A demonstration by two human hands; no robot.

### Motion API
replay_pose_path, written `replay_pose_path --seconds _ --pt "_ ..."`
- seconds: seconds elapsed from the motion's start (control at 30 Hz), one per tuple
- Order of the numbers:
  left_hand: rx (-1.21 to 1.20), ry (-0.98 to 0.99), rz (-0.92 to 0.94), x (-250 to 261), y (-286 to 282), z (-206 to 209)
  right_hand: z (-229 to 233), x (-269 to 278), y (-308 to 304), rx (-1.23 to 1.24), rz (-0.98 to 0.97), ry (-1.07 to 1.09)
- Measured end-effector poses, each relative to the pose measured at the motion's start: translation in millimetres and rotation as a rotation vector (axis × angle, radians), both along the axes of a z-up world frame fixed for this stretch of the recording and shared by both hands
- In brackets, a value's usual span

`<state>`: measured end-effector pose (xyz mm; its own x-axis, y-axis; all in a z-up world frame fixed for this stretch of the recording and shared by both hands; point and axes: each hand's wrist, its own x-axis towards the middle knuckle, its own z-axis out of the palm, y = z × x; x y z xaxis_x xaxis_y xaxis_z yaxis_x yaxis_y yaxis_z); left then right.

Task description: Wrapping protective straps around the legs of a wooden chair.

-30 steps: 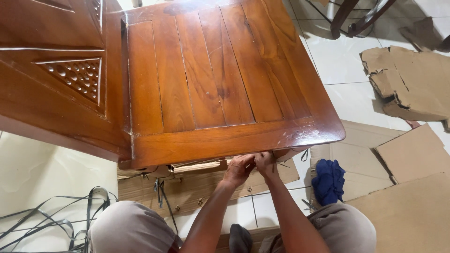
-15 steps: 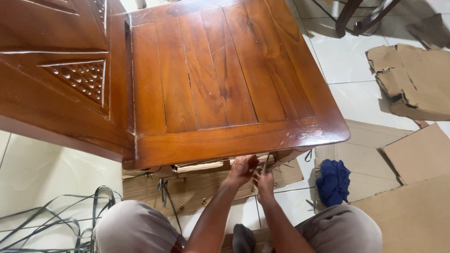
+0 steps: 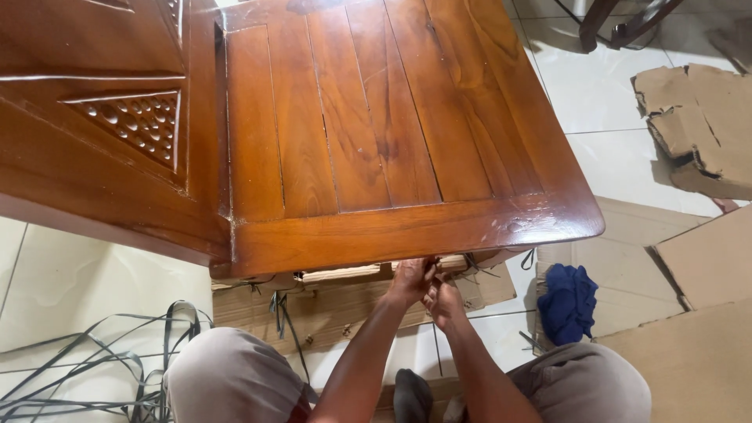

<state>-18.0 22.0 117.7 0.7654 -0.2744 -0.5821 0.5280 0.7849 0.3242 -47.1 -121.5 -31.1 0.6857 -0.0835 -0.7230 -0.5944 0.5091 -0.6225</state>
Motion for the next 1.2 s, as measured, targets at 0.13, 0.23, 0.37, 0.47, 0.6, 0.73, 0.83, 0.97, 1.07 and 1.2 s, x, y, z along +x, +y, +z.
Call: replay_pose_path --seconds 0.13,0.23,0.37,0.47,0.6,0.73,0.83,0.97,1.07,1.2 --pt "-0.01 0.052 0.015 0 0 -4 79 5 10 0.184 -0.105 0.035" --pt "-0.03 0.016 -0.006 -1 1 19 117 10 14 0.322 -0.222 0.043" --pt "0.038 -0.001 -0.011 1 0 8 83 15 1 0.391 -0.123 0.1" --pt "0.009 -0.002 0.0 3 -1 -3 31 16 -4 0.356 -0.077 0.076" --pt "-0.055 0.159 0.111 8 -9 -34 45 9 9 0.07 -0.062 -0.113" --pt "-0.079 -0.017 0.028 2 -12 -30 66 -4 17 -0.161 -0.054 -0.205" --pt "1.577 -0.716 -0.309 5 -21 -63 114 -21 30 -0.254 -0.049 -0.25" --pt "0.672 -0.315 0.078 0 -13 -67 134 -39 34 -0.695 0.108 -0.071" --pt "1.387 -0.568 -0.093 15 -30 -106 138 -46 32 -0.808 0.146 -0.018" --pt "1.321 -0.448 -0.059 11 -26 -58 171 -48 41 -0.81 0.122 -0.057"
